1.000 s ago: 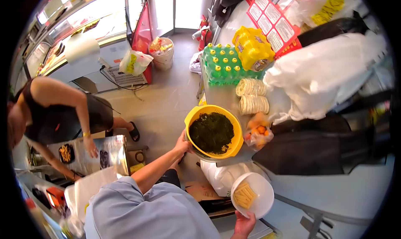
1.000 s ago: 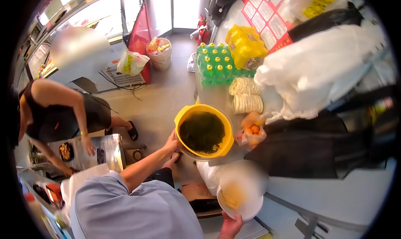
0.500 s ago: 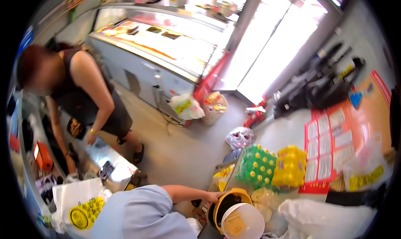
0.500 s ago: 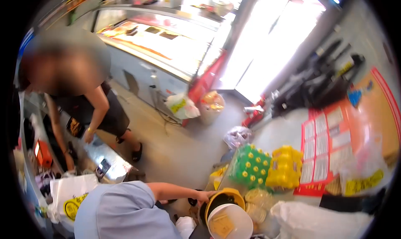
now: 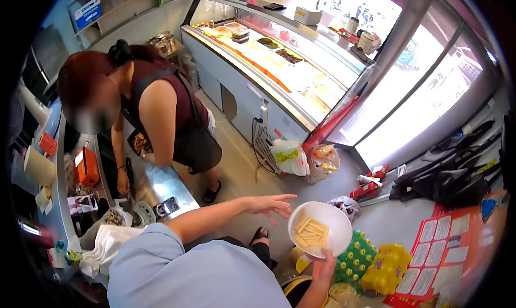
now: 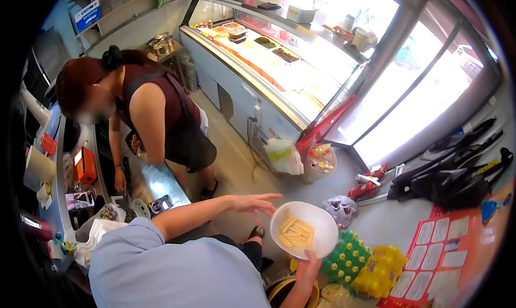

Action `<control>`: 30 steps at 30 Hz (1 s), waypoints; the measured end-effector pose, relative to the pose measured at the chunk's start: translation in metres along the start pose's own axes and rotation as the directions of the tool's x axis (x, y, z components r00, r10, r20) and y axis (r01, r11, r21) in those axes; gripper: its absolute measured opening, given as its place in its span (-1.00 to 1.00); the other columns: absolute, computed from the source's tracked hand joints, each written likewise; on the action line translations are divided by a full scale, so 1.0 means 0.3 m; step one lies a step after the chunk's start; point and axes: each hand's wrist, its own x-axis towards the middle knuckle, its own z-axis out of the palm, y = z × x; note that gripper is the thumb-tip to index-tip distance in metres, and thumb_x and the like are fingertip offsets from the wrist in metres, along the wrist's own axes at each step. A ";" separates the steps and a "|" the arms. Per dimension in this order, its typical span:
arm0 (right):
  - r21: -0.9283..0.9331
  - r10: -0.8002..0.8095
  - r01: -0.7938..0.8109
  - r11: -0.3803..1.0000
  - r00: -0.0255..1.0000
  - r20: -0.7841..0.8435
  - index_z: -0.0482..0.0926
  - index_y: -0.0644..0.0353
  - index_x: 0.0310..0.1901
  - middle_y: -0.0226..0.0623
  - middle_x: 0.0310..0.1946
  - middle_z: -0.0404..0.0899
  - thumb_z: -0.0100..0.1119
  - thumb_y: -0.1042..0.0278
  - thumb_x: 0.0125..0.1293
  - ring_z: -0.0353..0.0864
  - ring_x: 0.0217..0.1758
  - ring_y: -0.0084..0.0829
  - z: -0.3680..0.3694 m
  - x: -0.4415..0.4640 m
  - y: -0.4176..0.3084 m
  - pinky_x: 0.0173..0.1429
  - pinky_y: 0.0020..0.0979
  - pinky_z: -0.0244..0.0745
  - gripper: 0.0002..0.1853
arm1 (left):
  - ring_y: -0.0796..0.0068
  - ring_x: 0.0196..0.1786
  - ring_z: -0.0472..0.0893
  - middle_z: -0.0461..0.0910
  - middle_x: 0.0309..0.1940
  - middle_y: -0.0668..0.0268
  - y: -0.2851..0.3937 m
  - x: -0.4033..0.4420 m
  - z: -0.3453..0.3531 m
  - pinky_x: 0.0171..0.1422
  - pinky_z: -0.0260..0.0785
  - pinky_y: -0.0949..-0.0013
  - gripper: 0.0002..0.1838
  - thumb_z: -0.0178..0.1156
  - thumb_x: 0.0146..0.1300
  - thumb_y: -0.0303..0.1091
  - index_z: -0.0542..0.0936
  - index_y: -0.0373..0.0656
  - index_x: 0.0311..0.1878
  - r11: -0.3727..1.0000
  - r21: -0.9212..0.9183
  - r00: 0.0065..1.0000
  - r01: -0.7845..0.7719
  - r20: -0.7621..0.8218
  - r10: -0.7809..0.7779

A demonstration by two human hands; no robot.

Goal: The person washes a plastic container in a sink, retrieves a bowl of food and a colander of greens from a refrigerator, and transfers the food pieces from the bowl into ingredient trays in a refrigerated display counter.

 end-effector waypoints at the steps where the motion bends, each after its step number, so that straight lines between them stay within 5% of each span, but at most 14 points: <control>1: -0.038 0.019 -0.016 0.999 0.996 0.081 0.39 0.36 0.29 -0.07 0.12 0.60 0.15 0.46 0.21 0.70 0.00 -0.18 0.083 0.125 -0.023 -0.18 -0.24 0.70 -0.43 | 0.24 0.31 0.52 0.43 0.35 0.16 0.064 0.021 -0.079 0.14 0.60 0.09 -0.09 0.12 0.43 0.11 -0.10 0.02 0.65 0.999 -0.021 1.000 -0.026 -0.001 0.026; 7: -0.065 0.120 -0.111 0.992 0.981 0.154 0.33 0.33 0.34 -0.09 0.21 0.53 0.18 0.58 0.21 0.61 0.18 -0.17 0.198 0.650 -0.051 0.14 -0.22 0.61 -0.39 | 0.26 0.33 0.50 0.26 0.49 0.20 0.242 0.232 -0.379 -0.02 0.68 0.13 -0.05 0.15 0.39 0.11 -0.12 0.04 0.66 0.982 -0.166 0.993 -0.094 0.054 0.104; 13: -0.103 0.236 -0.218 0.971 0.945 0.225 0.35 0.32 0.32 -0.12 0.12 0.59 0.21 0.53 0.24 0.68 0.07 -0.20 0.514 1.115 -0.089 -0.03 -0.18 0.68 -0.42 | 0.27 0.38 0.45 0.26 0.47 0.16 0.505 0.347 -0.718 -0.02 0.71 0.16 -0.04 0.16 0.35 0.16 -0.06 0.02 0.64 0.985 -0.137 0.993 -0.102 -0.066 0.094; 19: -0.274 0.325 -0.238 0.932 0.884 0.336 0.38 0.29 0.29 -0.17 0.06 0.61 0.23 0.48 0.26 0.70 -0.03 -0.24 1.059 1.503 -0.082 -0.14 -0.19 0.70 -0.46 | 0.29 0.34 0.49 0.32 0.41 0.16 0.725 0.354 -1.222 -0.01 0.70 0.22 -0.12 0.16 0.35 -0.03 0.00 -0.01 0.62 0.967 -0.152 0.966 -0.207 -0.186 0.177; 24: -0.235 0.204 -0.139 0.962 0.937 0.283 0.32 0.27 0.34 -0.12 0.14 0.58 0.19 0.29 0.42 0.69 0.06 -0.22 1.488 1.715 -0.022 -0.12 -0.13 0.73 -0.47 | 0.28 0.34 0.49 0.32 0.38 0.15 0.962 0.335 -1.629 0.00 0.71 0.20 -0.14 0.07 0.21 -0.33 0.03 -0.04 0.61 0.957 -0.132 0.952 -0.258 -0.201 0.229; 30: -0.259 0.145 -0.053 0.964 0.925 0.350 0.28 0.20 0.39 -0.10 0.23 0.49 0.06 -0.08 0.52 0.58 0.21 -0.22 1.948 1.980 0.106 -0.07 -0.16 0.71 -0.38 | 0.27 0.28 0.54 0.32 0.37 0.16 1.155 0.196 -2.137 -0.01 0.71 0.15 -0.14 0.06 0.17 -0.37 0.05 0.00 0.59 0.935 -0.150 0.917 -0.322 -0.294 0.269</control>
